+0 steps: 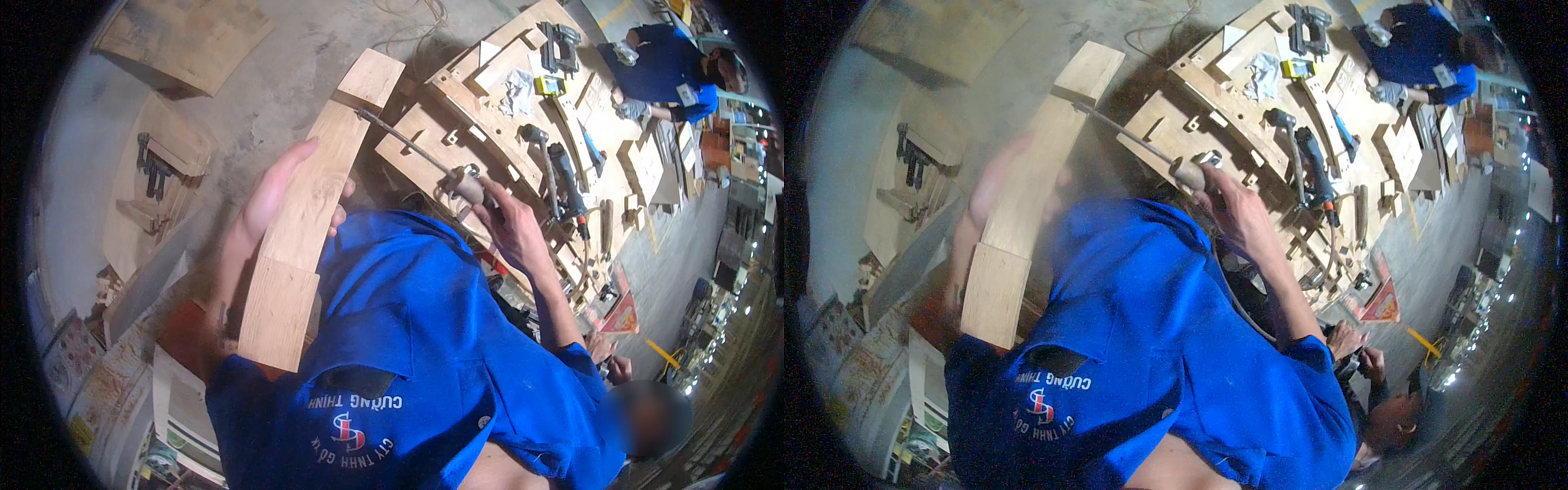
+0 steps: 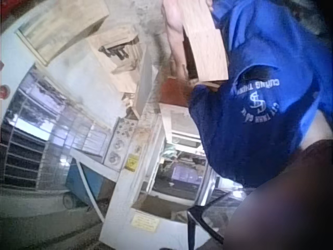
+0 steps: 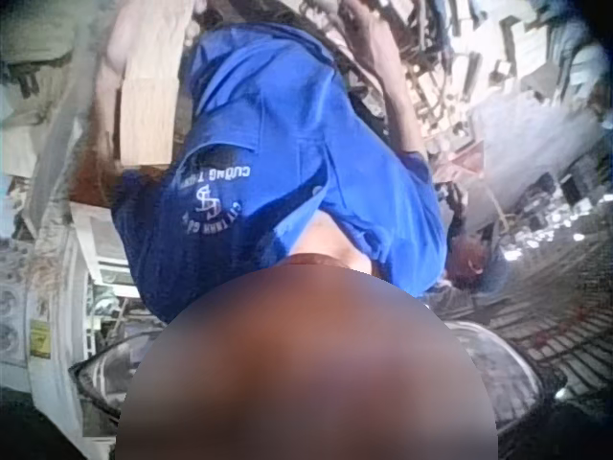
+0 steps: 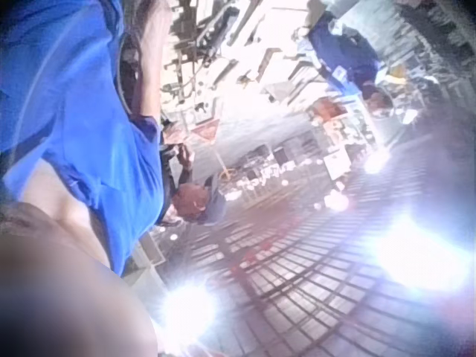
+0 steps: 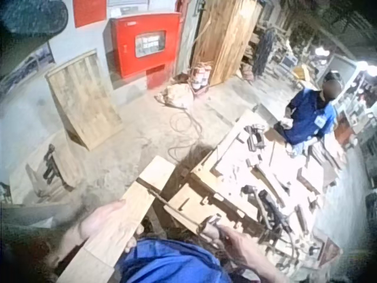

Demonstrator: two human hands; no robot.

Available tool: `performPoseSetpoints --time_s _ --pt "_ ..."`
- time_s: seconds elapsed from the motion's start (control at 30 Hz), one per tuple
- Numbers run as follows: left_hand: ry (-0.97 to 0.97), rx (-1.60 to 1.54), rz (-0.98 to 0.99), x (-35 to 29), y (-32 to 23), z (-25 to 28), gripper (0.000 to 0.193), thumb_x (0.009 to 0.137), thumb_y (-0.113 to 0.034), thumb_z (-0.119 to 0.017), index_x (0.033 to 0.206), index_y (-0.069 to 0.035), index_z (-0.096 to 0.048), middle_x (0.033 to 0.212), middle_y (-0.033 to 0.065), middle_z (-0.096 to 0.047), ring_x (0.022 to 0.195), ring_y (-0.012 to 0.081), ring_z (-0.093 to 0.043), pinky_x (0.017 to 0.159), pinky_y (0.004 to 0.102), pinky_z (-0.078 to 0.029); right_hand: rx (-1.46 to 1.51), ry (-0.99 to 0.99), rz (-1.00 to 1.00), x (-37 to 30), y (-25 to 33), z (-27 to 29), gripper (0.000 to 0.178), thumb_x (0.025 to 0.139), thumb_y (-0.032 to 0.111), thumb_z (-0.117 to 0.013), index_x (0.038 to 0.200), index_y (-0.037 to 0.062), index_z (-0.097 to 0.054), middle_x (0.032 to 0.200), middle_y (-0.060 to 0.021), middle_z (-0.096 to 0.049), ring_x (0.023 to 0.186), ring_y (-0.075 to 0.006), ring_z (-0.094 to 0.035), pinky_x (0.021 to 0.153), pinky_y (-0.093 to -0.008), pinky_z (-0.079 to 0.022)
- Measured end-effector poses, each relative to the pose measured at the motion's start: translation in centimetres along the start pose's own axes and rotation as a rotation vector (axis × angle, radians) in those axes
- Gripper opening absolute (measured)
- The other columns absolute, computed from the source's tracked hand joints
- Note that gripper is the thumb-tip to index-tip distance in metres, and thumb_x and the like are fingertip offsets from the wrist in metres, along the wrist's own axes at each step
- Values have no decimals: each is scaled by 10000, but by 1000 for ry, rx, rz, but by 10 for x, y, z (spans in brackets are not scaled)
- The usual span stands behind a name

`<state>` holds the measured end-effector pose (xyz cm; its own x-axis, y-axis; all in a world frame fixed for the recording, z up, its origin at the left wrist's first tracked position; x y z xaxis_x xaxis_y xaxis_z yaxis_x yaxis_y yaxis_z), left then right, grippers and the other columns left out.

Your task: The person assembles small wooden pieces on a workbench, using a nail gun to fasten them together. They repeatedly pick up pieces, align them, and drive nails into the joints, then place the assembled units aside.

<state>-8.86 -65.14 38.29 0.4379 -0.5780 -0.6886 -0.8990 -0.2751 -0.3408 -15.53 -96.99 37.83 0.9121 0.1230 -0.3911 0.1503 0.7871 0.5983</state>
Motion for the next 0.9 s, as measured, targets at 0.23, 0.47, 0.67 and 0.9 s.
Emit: performPoseSetpoints --time_s 0.23,0.47,0.67,0.9 --pt "113 26 16 4 2 -20 542 1058 -563 -399 1308 -102 -538 914 113 -630 613 257 -650 547 374 -561 725 319 -33 0 -19 -44 463 1034 416 -631 1269 18 -600 742 -65 -610 624 -161 -584 563 -322 -488" --pt "83 -110 35 -2 4 -44 536 1064 -548 -404 1314 -97 -549 949 148 -661 547 266 -636 432 352 -528 1283 648 31 5 -24 -62 571 882 277 -839 1339 38 -592 791 -19 -646 584 -130 -621 526 -272 -505" --pt "-8 -173 40 -4 2 -28 550 1066 -542 -406 1291 -69 -574 956 145 -686 552 262 -644 429 353 -535 232 -208 -1 0 -18 -10 519 894 284 -812 1346 89 -646 1136 -160 -746 953 -269 -736 863 -374 -570" --pt "113 -68 29 5 8 -25 542 1052 -556 -431 1291 -84 -549 967 137 -648 665 272 -672 551 382 -591 207 -192 -97 -2 -23 -25 421 1106 382 -430 1266 73 -667 899 -240 -705 780 -454 -666 766 -499 -539"
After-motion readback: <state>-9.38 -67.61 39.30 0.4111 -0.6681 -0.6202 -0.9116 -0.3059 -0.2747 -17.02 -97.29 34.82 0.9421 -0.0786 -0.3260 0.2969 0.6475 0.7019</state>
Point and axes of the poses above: each hand's wrist, its own x-axis towards the middle knuckle, its own z-axis out of the back of the hand, y = z × x, the point moved 6 cm from there along x, towards the middle knuckle
